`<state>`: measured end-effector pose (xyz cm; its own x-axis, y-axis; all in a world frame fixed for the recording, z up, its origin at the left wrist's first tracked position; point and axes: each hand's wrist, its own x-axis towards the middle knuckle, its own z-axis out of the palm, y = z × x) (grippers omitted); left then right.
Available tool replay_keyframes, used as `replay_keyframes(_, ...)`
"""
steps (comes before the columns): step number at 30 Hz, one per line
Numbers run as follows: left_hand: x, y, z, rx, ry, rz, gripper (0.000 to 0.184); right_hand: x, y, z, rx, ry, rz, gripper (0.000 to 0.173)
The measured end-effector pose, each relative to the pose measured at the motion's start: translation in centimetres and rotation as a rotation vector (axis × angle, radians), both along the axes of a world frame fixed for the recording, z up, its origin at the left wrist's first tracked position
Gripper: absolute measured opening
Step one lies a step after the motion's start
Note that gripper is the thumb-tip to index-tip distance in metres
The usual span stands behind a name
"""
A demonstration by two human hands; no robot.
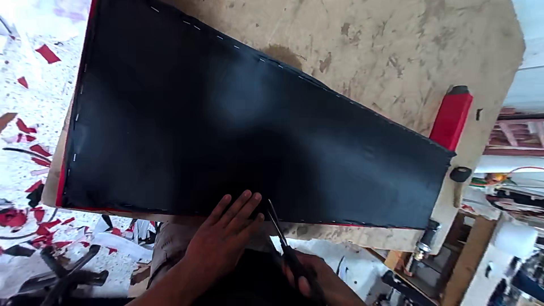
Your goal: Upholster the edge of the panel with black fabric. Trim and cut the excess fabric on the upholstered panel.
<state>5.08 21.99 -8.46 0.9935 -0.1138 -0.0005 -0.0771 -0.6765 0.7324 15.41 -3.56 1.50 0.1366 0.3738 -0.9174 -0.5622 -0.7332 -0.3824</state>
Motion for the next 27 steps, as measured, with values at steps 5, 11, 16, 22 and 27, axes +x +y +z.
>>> replay_keyframes(5,-1.2,-0.6,0.2,-0.123,-0.012,0.101,0.045,-1.2,-0.3,-3.5,0.031,-0.14,-0.089,0.057)
replay_keyframes(11,-1.7,-1.7,1.3,-0.147,0.028,0.203,0.042,-0.2,0.6,-4.2,0.07,-0.23,-0.138,0.052)
replay_keyframes(16,-0.7,-2.4,1.4,-0.011,0.003,0.347,0.035,1.6,2.7,-3.9,0.123,-0.197,-0.155,0.056)
replay_keyframes(22,7.0,1.7,0.6,0.233,0.028,0.477,0.039,1.0,2.9,-3.7,0.145,-0.202,-0.175,0.06)
replay_keyframes(27,10.7,5.0,1.6,0.219,0.122,0.406,0.052,1.2,3.7,-2.7,0.156,-0.194,-0.19,0.06)
